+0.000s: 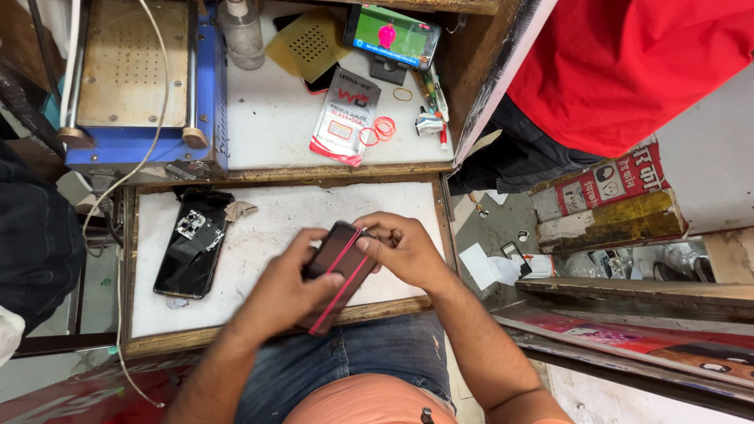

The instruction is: The person secures a smartphone with multiple rubber bands, then removes the bands and disassembles the phone by separating the back cover and internal components. They wipe the screen with a cloth and spray liquid onto it.

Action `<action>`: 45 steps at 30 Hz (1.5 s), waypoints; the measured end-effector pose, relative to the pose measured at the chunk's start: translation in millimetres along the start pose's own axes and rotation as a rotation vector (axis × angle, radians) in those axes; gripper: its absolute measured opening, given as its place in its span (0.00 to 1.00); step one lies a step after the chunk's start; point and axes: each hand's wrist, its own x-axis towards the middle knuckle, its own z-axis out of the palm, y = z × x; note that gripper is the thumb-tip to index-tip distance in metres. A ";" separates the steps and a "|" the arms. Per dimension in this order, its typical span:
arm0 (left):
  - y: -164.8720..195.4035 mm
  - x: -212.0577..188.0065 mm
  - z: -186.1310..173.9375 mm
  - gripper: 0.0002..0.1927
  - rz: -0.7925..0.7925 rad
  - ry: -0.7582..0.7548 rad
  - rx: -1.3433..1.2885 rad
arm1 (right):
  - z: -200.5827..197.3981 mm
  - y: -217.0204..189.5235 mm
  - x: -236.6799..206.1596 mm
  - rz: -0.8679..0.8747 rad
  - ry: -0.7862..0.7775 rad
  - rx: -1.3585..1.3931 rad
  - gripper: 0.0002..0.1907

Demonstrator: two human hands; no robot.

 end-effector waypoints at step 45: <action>-29.4 -20.5 -23.6 0.23 0.356 0.375 -0.066 | 22.5 40.0 7.9 0.042 0.360 0.674 0.18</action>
